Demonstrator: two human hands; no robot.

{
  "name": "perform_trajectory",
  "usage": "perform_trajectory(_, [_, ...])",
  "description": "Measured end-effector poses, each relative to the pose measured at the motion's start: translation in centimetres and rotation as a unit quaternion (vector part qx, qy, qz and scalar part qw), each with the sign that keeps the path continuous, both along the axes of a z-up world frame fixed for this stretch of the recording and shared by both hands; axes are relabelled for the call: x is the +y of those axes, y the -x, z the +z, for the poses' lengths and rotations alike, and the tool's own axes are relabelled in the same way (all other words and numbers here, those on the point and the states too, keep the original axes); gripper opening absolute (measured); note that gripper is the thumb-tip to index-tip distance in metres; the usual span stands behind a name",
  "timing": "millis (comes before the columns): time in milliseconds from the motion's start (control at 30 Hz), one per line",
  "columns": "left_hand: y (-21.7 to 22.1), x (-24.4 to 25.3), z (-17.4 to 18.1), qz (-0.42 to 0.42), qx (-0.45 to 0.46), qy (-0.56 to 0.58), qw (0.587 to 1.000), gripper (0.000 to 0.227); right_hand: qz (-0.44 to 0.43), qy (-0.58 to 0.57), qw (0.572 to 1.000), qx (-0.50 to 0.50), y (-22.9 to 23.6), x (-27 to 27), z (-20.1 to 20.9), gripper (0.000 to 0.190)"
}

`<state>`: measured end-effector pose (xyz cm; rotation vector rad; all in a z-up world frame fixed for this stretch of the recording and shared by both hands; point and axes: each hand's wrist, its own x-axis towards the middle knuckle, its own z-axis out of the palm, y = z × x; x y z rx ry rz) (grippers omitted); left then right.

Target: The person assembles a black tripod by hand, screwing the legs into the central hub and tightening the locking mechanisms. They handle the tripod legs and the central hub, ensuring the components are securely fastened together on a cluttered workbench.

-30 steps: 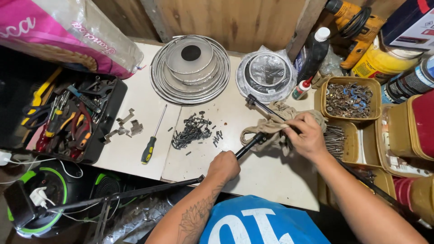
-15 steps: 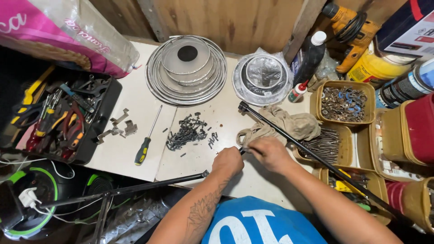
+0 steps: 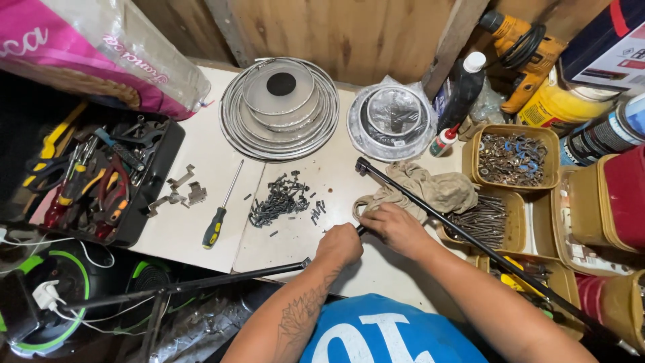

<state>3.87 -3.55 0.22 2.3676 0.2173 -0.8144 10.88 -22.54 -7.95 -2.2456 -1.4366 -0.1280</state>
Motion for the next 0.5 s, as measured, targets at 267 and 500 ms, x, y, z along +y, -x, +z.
perform_trajectory(267, [1.2,2.0,2.8,0.065,0.048,0.016,0.997,0.039,-0.131,-0.071,0.988,-0.025,0.5,-4.9,-3.2,0.025])
perform_trajectory(500, [3.5,3.5,6.7,0.069,0.022,0.039,0.997,0.043,-0.382,-0.061,0.903,0.19,1.0,-6.3,0.1,0.03])
